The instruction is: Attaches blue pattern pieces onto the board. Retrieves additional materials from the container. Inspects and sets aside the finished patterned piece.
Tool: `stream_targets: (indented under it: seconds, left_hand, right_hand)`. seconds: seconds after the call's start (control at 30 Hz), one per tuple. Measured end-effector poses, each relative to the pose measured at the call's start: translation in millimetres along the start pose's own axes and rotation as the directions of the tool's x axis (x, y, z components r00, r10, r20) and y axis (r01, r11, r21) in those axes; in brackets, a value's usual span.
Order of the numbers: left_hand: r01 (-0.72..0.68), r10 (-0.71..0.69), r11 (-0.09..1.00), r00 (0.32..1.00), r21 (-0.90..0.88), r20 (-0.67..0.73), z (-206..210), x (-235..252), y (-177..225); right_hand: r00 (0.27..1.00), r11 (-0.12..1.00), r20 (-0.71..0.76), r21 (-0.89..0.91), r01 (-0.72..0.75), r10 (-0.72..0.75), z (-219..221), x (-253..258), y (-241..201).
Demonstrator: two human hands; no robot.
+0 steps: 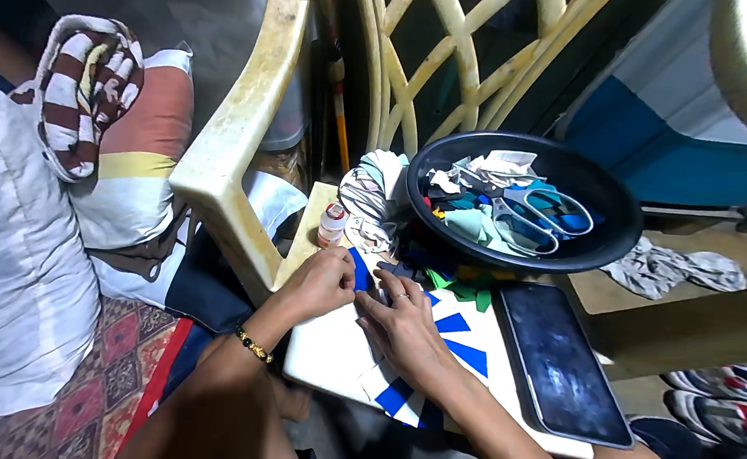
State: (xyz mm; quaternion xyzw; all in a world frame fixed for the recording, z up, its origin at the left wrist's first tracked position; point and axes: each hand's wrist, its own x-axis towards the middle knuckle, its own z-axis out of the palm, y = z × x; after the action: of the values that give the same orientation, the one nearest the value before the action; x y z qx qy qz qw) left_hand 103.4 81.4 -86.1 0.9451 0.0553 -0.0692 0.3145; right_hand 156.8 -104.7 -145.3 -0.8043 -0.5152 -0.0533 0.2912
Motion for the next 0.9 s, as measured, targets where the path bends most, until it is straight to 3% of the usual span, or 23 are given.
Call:
stream_targets:
  seconds: [0.9]
  left_hand:
    - [0.021, -0.029, 0.987, 0.998, -0.162, -0.047, -0.6, 5.9, -9.6]
  right_hand:
    - [1.000, 0.999, 0.025, -0.030, 0.017, -0.016, -0.5, 3.7, -1.2]
